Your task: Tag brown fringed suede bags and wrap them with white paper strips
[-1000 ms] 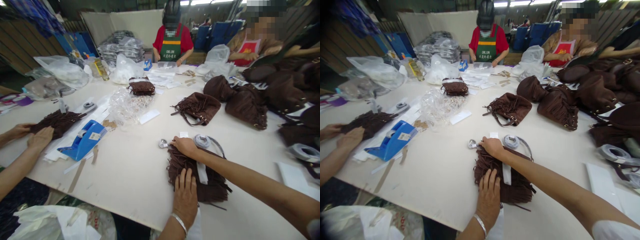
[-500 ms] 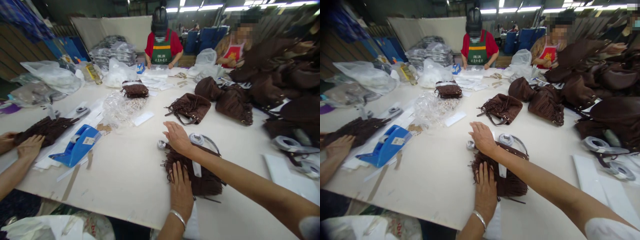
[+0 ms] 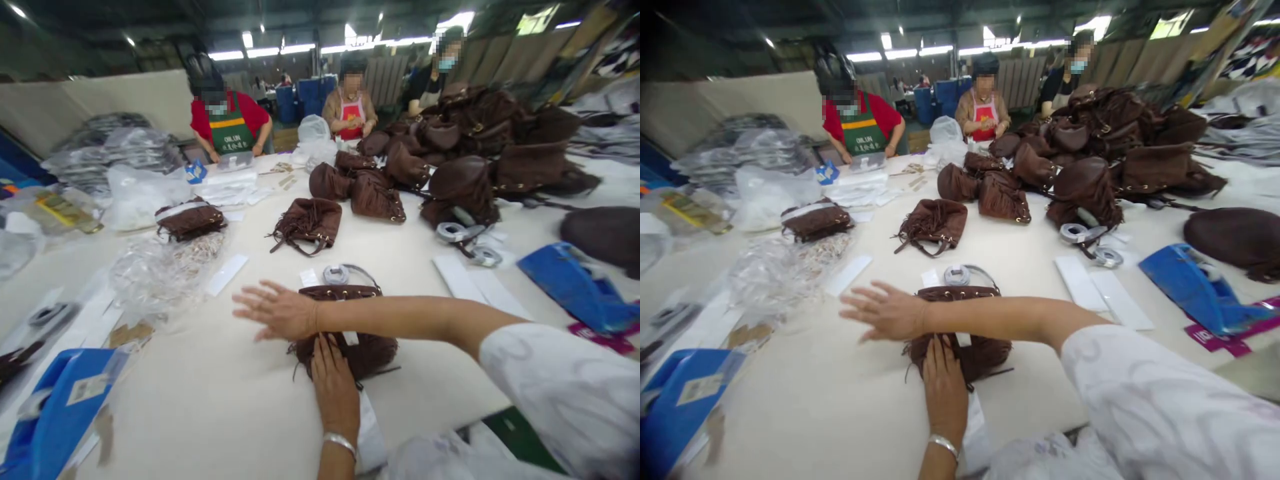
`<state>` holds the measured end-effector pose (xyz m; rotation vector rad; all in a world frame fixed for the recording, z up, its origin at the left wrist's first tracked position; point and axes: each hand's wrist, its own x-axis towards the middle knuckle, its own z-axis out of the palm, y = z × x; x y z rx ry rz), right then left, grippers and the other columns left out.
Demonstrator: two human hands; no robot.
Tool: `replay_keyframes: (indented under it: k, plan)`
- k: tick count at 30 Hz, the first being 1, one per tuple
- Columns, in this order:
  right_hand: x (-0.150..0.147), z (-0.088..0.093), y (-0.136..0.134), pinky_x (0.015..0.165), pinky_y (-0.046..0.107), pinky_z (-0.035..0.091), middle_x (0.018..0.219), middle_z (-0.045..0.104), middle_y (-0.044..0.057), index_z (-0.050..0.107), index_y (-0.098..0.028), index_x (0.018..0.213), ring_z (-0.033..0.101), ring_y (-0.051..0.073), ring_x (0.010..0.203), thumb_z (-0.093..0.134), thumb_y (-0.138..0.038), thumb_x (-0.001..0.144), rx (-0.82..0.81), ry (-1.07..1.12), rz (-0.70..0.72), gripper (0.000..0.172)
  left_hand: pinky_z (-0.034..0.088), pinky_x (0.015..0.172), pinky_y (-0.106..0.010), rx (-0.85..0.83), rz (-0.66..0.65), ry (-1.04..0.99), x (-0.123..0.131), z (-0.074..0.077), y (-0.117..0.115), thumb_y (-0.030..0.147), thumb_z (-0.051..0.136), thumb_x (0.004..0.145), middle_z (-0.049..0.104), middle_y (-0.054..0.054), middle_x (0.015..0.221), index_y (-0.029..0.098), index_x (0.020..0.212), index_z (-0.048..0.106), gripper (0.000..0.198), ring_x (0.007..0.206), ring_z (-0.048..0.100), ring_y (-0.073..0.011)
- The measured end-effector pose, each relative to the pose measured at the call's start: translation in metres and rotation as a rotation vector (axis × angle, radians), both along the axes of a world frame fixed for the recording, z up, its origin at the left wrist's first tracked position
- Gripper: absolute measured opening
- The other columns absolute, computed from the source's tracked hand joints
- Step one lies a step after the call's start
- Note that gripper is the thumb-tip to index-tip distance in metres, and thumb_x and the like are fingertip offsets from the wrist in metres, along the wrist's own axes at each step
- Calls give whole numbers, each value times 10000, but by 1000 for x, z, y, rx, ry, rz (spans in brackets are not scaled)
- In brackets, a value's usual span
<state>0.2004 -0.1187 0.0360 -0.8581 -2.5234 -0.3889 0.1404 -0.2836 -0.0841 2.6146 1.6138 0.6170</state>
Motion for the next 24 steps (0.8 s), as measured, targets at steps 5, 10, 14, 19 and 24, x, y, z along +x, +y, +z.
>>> replay_keyframes:
  k: [5, 10, 14, 19, 24]
  plan:
    - [85, 43, -60, 1198, 496, 205, 1588, 204, 120, 178, -156, 1519, 145, 220, 1474, 304, -354, 1030, 8, 631, -542, 543, 357, 1104, -510, -71, 3, 12, -1, 5, -1, 115, 396, 954, 341, -200, 1526, 53, 1473, 300, 531, 1428, 270, -327]
    - [113, -87, -147, 1142, 538, 335, 1551, 292, 138, 209, -190, 1519, 238, 256, 1448, 342, -209, 1003, -175, 456, -622, 534, 352, 1109, -511, -55, -29, 19, -3, 4, -1, 140, 398, 963, 345, -189, 1526, 94, 1506, 220, 574, 1440, 247, -316]
    - [131, -113, -155, 1122, 537, 360, 1523, 335, 166, 268, -146, 1493, 275, 269, 1428, 384, -276, 1001, -232, 479, -676, 521, 368, 1100, -507, -20, -49, 29, -7, 7, 0, 160, 415, 961, 363, -194, 1514, 94, 1501, 246, 570, 1417, 293, -317]
    - [187, -61, -121, 992, 434, 433, 1220, 616, 151, 506, -143, 1311, 536, 241, 1171, 354, -351, 1021, -258, 411, -798, 388, 434, 1020, -511, 113, -83, 63, -11, 23, -3, 159, 485, 934, 483, -166, 1415, 144, 1443, 397, 517, 1281, 448, -323]
    - [208, -67, -91, 808, 333, 388, 938, 684, 114, 651, -139, 975, 608, 217, 910, 387, -487, 1002, -443, 115, -734, 438, 491, 870, -421, 207, -334, 202, 1, 60, -8, 40, 503, 878, 592, -125, 1213, 179, 1339, 526, 482, 1087, 549, -271]
